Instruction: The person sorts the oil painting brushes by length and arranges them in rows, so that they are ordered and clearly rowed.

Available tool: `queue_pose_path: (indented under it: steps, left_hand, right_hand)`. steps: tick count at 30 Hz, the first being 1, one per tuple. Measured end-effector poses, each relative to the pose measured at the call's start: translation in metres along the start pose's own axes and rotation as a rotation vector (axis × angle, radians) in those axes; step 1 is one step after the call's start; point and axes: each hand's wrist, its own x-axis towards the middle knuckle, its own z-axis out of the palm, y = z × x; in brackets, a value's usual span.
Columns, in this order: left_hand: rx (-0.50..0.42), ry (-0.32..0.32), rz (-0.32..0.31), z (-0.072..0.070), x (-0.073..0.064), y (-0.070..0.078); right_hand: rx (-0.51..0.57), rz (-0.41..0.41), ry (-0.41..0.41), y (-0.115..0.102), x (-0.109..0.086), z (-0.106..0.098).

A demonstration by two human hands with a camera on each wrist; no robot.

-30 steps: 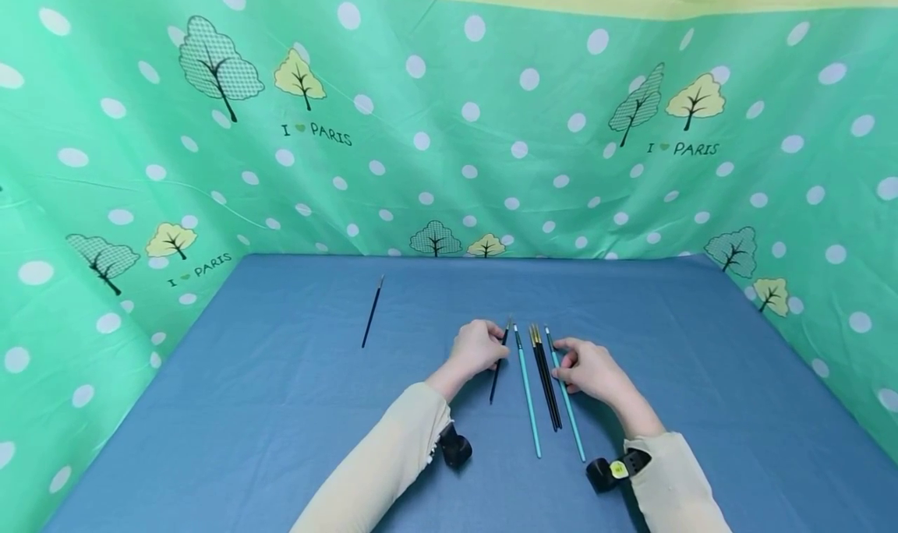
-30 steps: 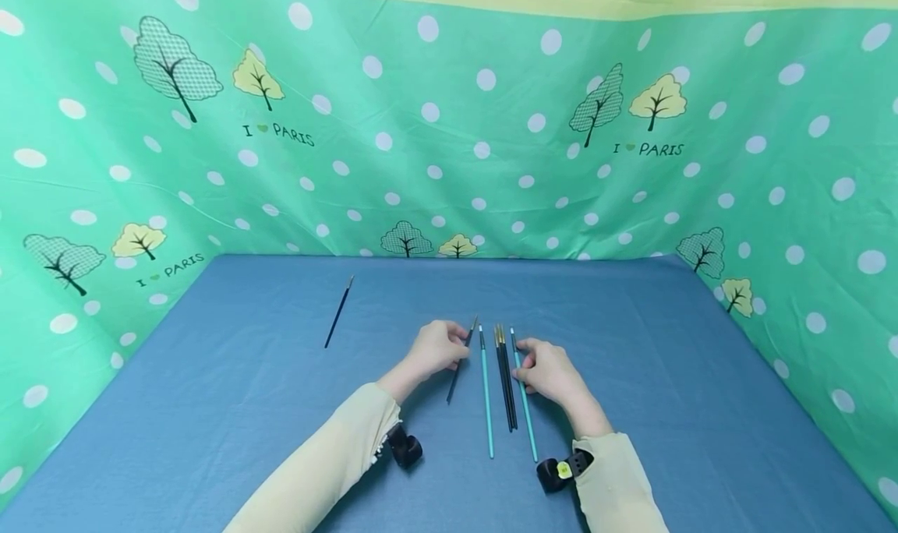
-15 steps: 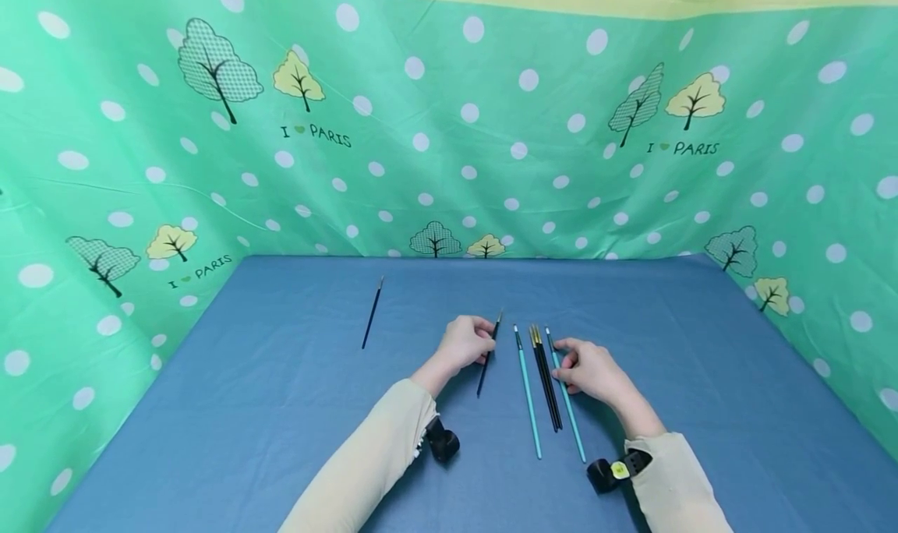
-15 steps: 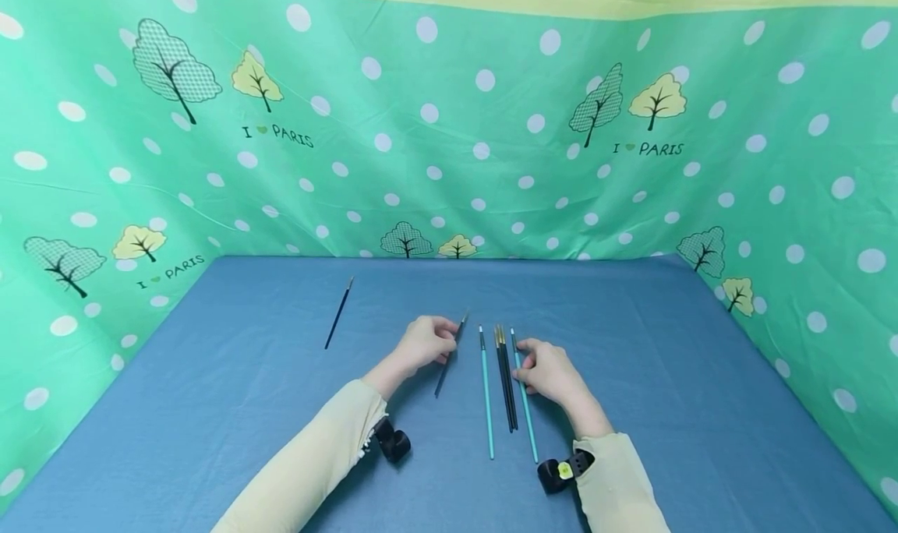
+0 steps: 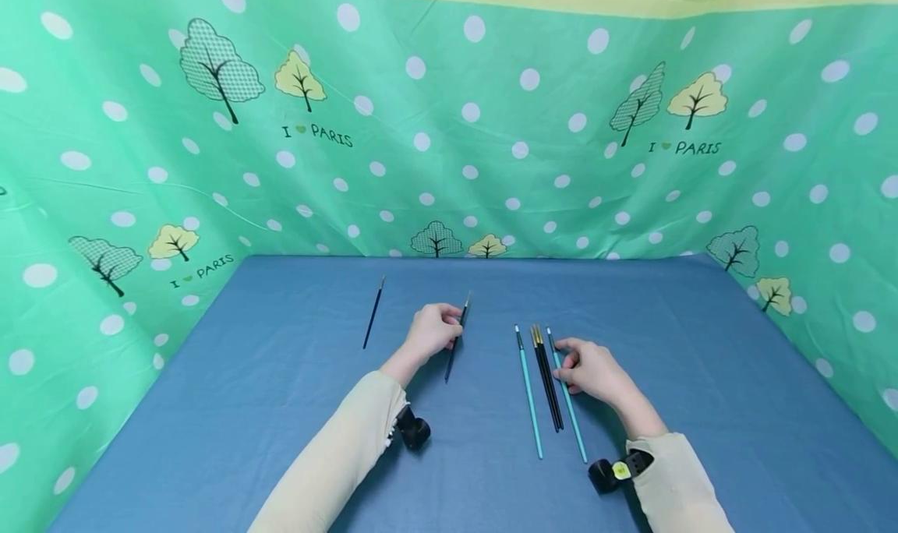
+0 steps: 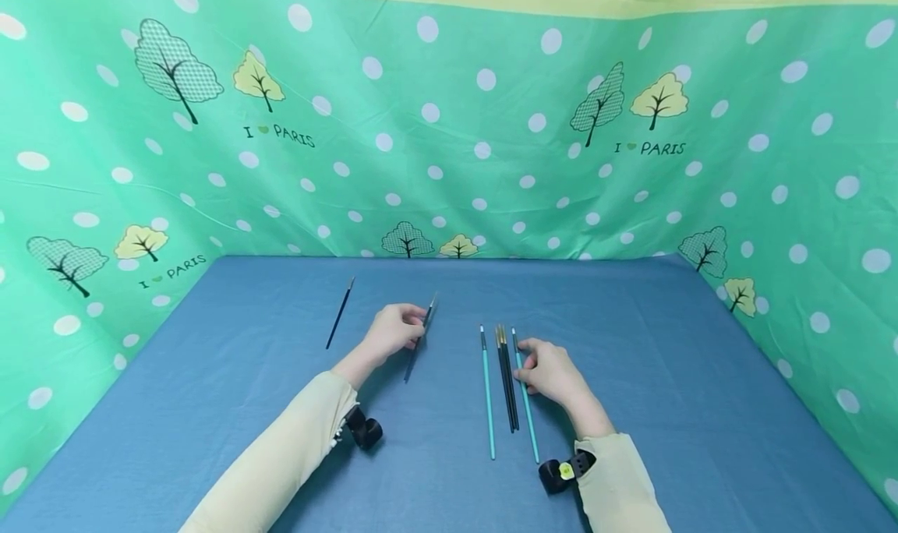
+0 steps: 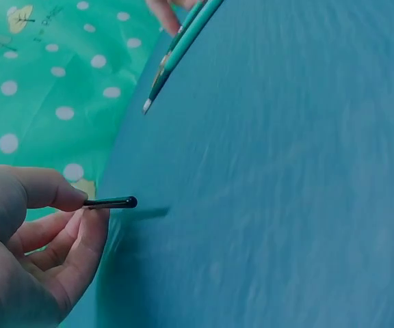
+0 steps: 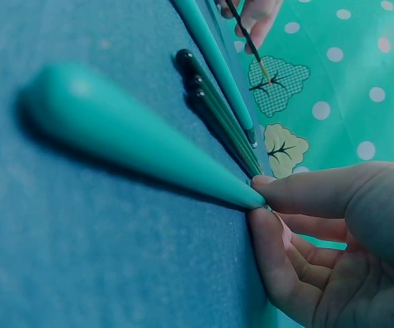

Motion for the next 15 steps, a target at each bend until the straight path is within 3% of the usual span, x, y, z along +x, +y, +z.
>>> queue_pose_path:
  steps: [6,15]
  left_hand:
    - [0.032,0.061,0.023,-0.017,0.000,-0.006]
    - [0.096,0.144,-0.015,-0.042,0.006,-0.016]
  right_hand:
    - [0.004,0.000,-0.002,0.000,0.000,0.000]
    - [0.004,0.019,0.003,0.000,0.001,0.001]
